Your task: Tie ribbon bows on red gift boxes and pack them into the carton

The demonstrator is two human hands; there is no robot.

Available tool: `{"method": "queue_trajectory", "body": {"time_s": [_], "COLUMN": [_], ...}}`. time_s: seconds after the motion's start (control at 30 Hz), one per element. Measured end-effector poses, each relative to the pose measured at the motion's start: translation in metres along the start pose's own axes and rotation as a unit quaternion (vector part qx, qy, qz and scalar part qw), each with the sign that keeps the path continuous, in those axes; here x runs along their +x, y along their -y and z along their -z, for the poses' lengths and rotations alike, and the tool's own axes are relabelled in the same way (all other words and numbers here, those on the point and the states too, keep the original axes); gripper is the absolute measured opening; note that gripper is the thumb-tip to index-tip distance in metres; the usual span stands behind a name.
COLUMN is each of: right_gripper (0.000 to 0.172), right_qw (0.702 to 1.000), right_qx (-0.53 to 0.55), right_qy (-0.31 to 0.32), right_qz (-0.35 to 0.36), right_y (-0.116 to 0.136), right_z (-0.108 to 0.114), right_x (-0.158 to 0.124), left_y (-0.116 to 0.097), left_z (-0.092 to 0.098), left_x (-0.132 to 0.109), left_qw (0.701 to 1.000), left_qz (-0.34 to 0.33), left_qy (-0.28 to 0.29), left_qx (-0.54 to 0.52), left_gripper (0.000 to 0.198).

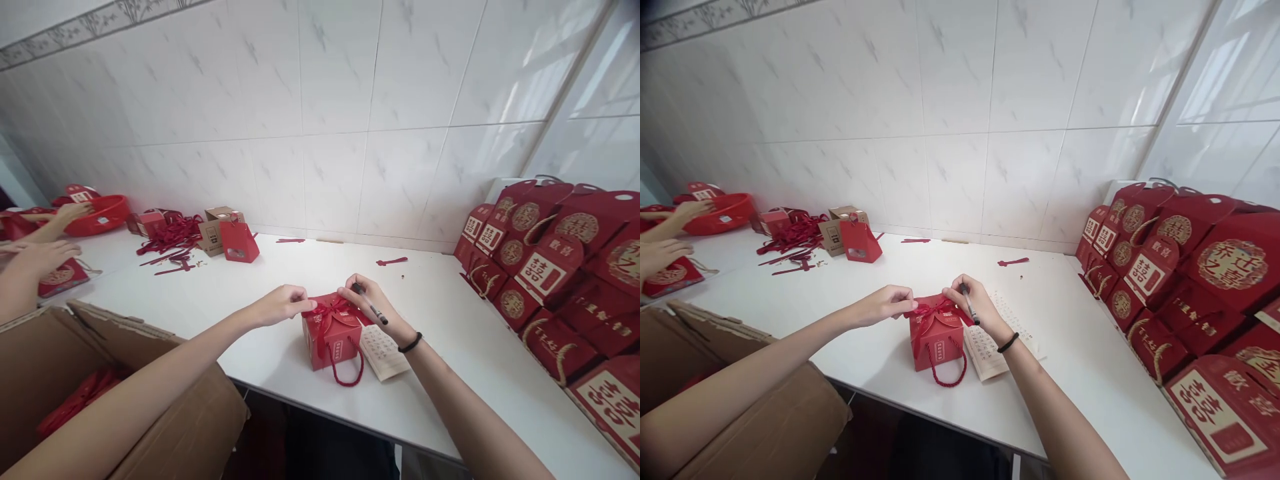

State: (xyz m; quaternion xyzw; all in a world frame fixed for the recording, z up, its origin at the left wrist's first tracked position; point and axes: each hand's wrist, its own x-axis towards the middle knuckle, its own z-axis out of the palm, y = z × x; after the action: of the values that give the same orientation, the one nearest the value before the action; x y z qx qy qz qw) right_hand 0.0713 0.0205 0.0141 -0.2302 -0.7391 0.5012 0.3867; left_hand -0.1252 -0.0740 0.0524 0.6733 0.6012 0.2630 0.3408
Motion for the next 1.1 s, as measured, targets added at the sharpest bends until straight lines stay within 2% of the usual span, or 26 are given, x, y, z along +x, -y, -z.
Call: {"method": "queue_trajectory", "body": {"time_s": [0.13,0.23,0.37,0.47,0.63,0.73,0.83,0.87,0.93,1.03,1.1], "right_gripper": [0.044,0.043,0.041,0.041,0.041,0.036,0.027,0.025,0.022,0.021,0.019], "right_qw": [0.996,0.994,0.994,0.993,0.994,0.99,0.974,0.971,0.977,0.989,0.991], "right_qx": [0.055,0.056,0.052,0.065,0.064,0.016,-0.03,-0.035,-0.026,0.013,0.03], "right_qy": [-0.065,-0.088,-0.099,-0.096,-0.085,-0.139,-0.205,-0.2,-0.146,-0.023,0.017], "right_qz": [-0.01,-0.012,-0.006,-0.018,-0.019,0.013,0.097,0.124,0.154,0.145,0.132], "right_y": [-0.005,0.0,0.004,0.001,-0.006,-0.008,-0.004,-0.002,0.001,0.004,0.003], "right_z": [-0.003,-0.007,-0.011,-0.011,-0.011,-0.012,-0.013,-0.014,-0.017,-0.021,-0.024], "right_x": [-0.011,-0.017,-0.023,-0.024,-0.021,-0.019,-0.021,-0.023,-0.027,-0.03,-0.03], "left_y": [-0.002,-0.003,-0.003,-0.004,-0.008,-0.007,-0.005,-0.004,-0.002,0.0,0.0], "left_z": [-0.001,-0.002,-0.002,-0.001,0.0,0.0,0.001,0.001,0.001,0.0,0.0], "left_x": [-0.002,-0.001,0.001,0.0,-0.002,-0.001,0.0,0.001,0.002,0.003,0.003], "left_qw": [0.999,0.998,0.997,0.996,0.998,0.998,0.996,0.996,0.995,0.996,0.995], "left_qz": [-0.02,-0.019,-0.025,-0.004,0.036,0.026,-0.011,-0.016,-0.022,-0.026,-0.03], "left_qy": [0.04,0.032,0.014,0.031,0.001,0.0,-0.015,-0.024,-0.04,-0.05,-0.055], "left_qx": [-0.032,-0.045,-0.074,-0.078,-0.057,-0.065,-0.084,-0.086,-0.085,-0.076,-0.074], "left_gripper": [0.03,0.028,0.027,0.025,0.023,0.024,0.024,0.025,0.027,0.03,0.031]}}
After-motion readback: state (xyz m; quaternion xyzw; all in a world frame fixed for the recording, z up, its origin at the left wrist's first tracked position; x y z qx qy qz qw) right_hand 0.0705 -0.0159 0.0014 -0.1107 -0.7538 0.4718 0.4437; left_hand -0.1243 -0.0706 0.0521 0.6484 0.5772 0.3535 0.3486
